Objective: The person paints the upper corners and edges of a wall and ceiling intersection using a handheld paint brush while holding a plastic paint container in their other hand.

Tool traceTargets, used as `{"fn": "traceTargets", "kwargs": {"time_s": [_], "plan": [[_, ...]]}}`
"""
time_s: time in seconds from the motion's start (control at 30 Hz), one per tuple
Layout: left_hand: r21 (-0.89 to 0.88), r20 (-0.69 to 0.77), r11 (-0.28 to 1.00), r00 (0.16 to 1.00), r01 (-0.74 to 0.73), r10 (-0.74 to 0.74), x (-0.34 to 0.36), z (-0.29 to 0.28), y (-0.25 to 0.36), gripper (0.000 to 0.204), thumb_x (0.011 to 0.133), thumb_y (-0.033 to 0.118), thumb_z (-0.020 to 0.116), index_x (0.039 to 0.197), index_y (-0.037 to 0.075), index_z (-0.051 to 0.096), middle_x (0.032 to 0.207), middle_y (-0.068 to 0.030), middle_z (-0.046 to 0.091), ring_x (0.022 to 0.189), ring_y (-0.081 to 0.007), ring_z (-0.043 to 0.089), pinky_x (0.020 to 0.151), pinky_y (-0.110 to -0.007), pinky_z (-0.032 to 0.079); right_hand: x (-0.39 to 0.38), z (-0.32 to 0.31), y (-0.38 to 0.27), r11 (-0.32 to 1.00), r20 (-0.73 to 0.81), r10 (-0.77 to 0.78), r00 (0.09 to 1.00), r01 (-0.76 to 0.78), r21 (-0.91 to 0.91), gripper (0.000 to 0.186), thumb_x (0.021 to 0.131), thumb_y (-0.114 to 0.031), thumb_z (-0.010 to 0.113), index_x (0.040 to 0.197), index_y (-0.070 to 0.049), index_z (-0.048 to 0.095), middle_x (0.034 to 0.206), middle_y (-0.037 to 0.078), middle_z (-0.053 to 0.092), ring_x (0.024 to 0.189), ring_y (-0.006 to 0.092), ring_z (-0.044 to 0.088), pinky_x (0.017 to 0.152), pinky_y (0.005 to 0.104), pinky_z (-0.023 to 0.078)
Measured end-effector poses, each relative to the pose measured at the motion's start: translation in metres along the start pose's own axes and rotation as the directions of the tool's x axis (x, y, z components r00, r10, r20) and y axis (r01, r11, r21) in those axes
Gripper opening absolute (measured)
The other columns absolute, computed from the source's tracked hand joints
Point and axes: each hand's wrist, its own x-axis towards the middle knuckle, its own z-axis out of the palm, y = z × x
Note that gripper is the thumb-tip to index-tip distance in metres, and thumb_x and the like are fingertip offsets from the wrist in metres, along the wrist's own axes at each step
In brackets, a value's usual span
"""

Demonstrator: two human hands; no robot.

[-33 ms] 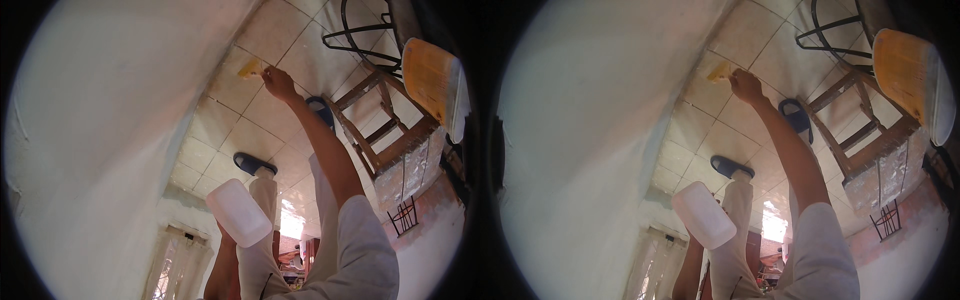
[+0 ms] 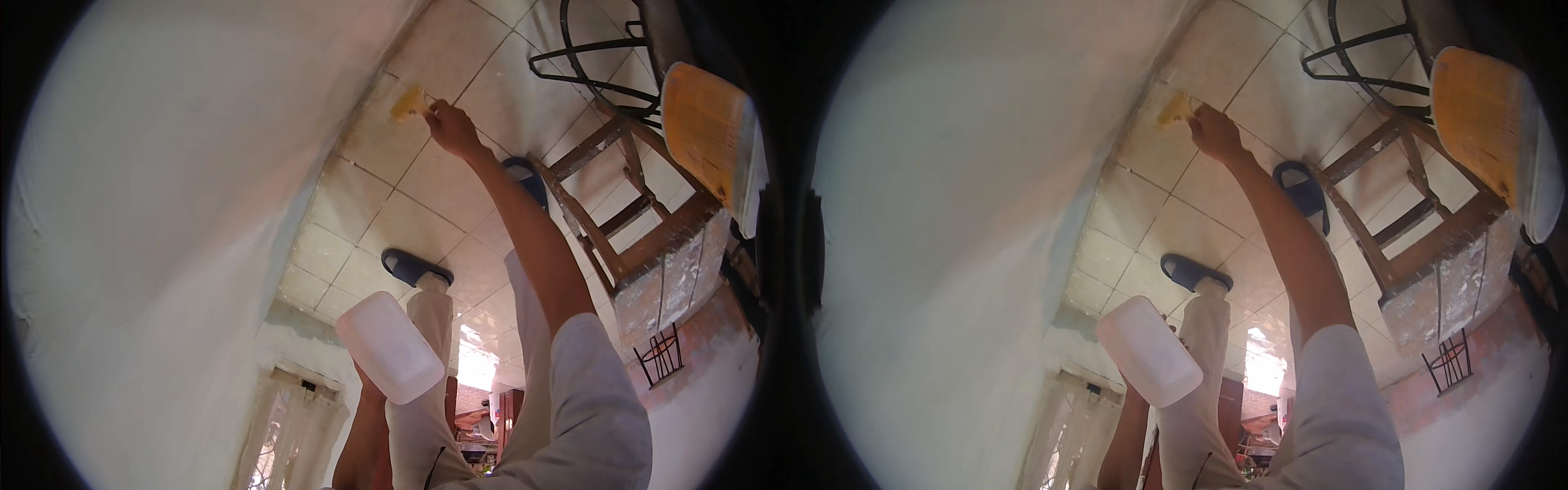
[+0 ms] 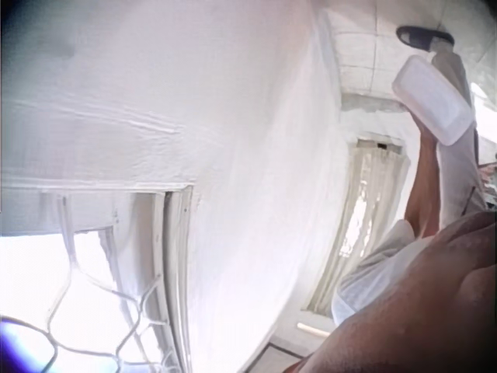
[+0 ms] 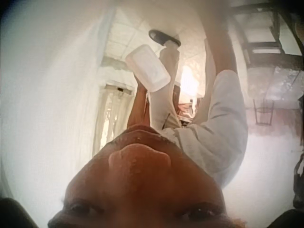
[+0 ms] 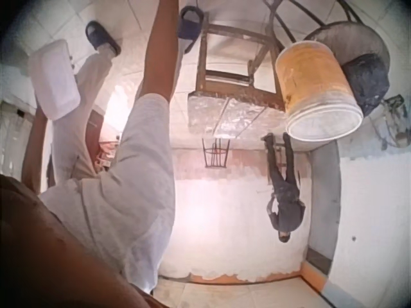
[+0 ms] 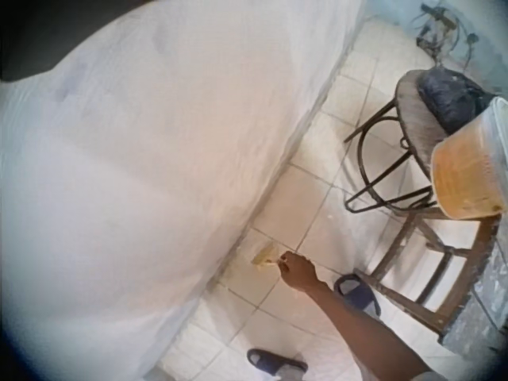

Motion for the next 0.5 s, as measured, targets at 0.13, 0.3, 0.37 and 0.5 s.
{"fn": "traceTargets", "kwargs": {"time_s": [0.13, 0.3, 0.37, 0.5], "plan": [[-0.003, -0.009, 1.000, 1.000, 0.008, -0.009, 0.014, -0.014, -0.004, 0.070, 0.106, 0.056, 0.047, 0.161, 0.015, 0.034, 0.148, -0.0119, 0.054, 0.129, -0.0366, 0.057, 0.114, -0.056, 0.044, 0.074, 0.039, 0.025, 0.999, -0.157, 0.007, 0.988, -0.012, -0.035, 0.035, 0.101, -0.033, 0.064, 0.105, 0.001, 0.070, 0.092, 0.022, 0.073, 0.091, 0.0407, 0.072, 0.082, 0.0498, 0.056], [0.003, -0.022, 1.000, 1.000, 0.011, -0.011, 0.025, -0.023, -0.003, 0.070, 0.106, 0.056, 0.047, 0.161, 0.015, 0.033, 0.148, -0.0123, 0.054, 0.128, -0.0373, 0.056, 0.114, -0.056, 0.043, 0.119, 0.053, -0.003, 1.000, -0.144, -0.024, 0.989, 0.024, -0.005, 0.031, 0.099, -0.027, 0.064, 0.107, 0.002, 0.068, 0.097, 0.025, 0.073, 0.097, 0.0424, 0.072, 0.085, 0.0505, 0.057], [-0.002, -0.033, 1.000, 0.999, 0.002, -0.002, 0.022, -0.026, -0.002, 0.070, 0.106, 0.055, 0.048, 0.161, 0.015, 0.033, 0.148, -0.0124, 0.054, 0.128, -0.0376, 0.056, 0.114, -0.057, 0.043, 0.110, 0.048, -0.019, 0.998, -0.153, -0.052, 0.987, 0.058, 0.034, 0.029, 0.098, -0.025, 0.064, 0.106, 0.002, 0.067, 0.097, 0.026, 0.073, 0.098, 0.0437, 0.072, 0.084, 0.0511, 0.057], [-0.016, -0.037, 1.000, 0.999, -0.020, 0.019, 0.018, -0.025, 0.001, 0.070, 0.106, 0.055, 0.048, 0.161, 0.014, 0.033, 0.148, -0.0128, 0.054, 0.128, -0.0382, 0.056, 0.115, -0.057, 0.043, 0.025, 0.018, -0.043, 0.910, -0.202, -0.143, 0.969, 0.209, 0.357, 0.030, 0.098, -0.028, 0.064, 0.112, -0.002, 0.070, 0.099, 0.021, 0.075, 0.091, 0.0379, 0.074, 0.080, 0.0471, 0.057]]}}
